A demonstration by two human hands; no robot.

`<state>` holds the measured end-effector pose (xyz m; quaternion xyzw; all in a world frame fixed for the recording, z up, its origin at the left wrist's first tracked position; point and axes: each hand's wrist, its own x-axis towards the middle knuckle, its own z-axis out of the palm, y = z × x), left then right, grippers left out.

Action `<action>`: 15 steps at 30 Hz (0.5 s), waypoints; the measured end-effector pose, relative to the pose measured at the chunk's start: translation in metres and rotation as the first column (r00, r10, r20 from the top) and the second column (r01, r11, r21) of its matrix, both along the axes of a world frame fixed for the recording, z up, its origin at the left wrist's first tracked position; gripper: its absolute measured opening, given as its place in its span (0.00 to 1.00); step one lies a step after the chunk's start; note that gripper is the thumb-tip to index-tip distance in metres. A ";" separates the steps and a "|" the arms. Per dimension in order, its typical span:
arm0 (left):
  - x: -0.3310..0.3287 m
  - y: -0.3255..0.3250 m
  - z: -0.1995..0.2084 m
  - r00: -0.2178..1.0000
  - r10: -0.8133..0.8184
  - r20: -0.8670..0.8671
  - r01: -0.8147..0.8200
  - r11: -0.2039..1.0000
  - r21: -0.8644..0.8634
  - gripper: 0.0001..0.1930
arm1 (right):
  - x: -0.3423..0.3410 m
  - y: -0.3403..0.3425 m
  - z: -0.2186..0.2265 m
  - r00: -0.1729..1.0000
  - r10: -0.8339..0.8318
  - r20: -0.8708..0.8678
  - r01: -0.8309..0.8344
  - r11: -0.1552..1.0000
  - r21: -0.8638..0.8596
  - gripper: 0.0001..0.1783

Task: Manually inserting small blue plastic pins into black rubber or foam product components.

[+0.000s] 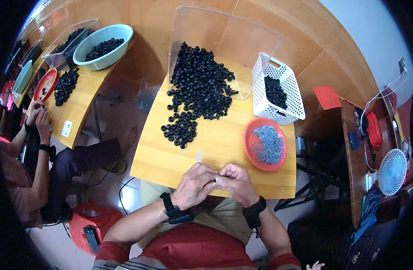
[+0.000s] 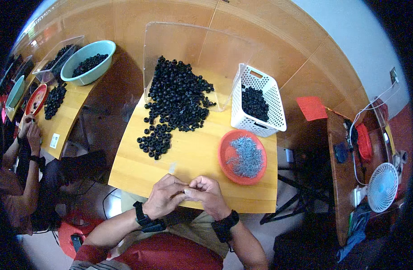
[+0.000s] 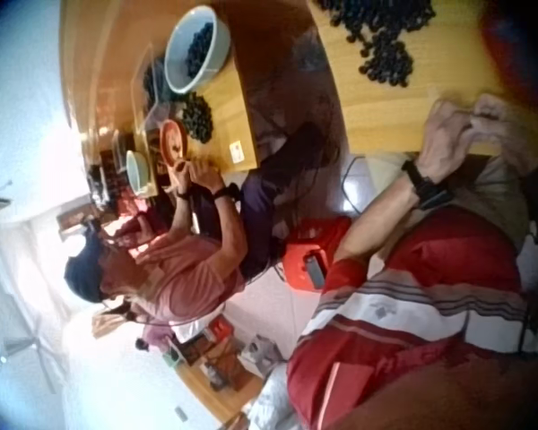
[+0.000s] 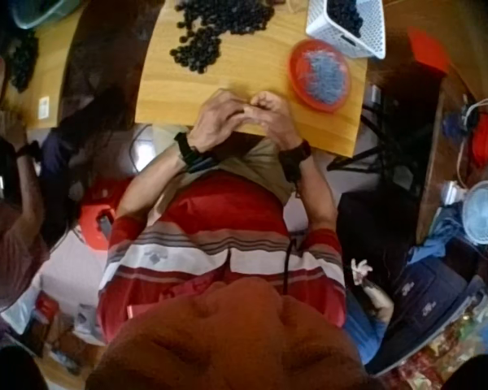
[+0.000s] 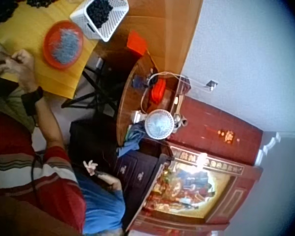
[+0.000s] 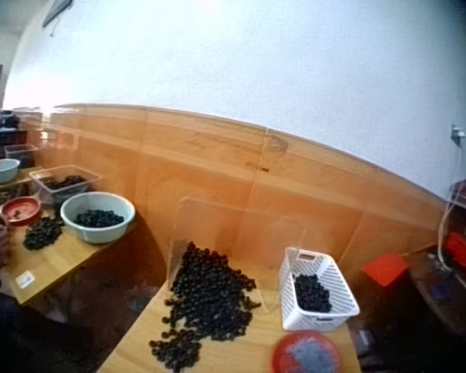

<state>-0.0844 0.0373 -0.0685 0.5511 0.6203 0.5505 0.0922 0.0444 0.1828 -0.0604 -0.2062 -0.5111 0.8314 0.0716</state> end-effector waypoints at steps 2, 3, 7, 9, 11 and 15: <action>0.000 0.001 -0.001 0.999 0.011 0.041 -0.009 0.999 -0.032 0.13 | -0.001 -0.003 0.004 1.000 -0.020 0.006 0.020 0.999 0.026 0.07; 0.000 0.000 -0.001 0.999 0.005 0.036 -0.004 1.000 -0.025 0.13 | -0.002 -0.005 0.005 0.999 -0.034 0.015 0.033 0.999 0.043 0.07; 0.002 -0.003 0.002 0.997 0.050 0.054 -0.048 0.998 -0.035 0.13 | 0.000 -0.007 0.006 1.000 -0.018 -0.007 0.018 0.995 0.096 0.08; 0.004 -0.003 0.003 0.997 0.051 0.057 -0.049 0.998 -0.038 0.13 | 0.003 -0.007 0.004 1.000 0.025 -0.006 -0.023 0.965 0.259 0.08; 0.006 -0.003 0.002 0.993 0.062 0.097 -0.051 0.992 -0.115 0.12 | 0.004 -0.004 -0.001 0.999 0.041 -0.018 -0.033 0.944 0.328 0.09; 0.009 -0.007 0.004 0.994 0.047 0.099 -0.037 0.995 -0.096 0.12 | 0.008 -0.007 -0.001 0.999 0.050 -0.017 -0.038 0.894 0.446 0.10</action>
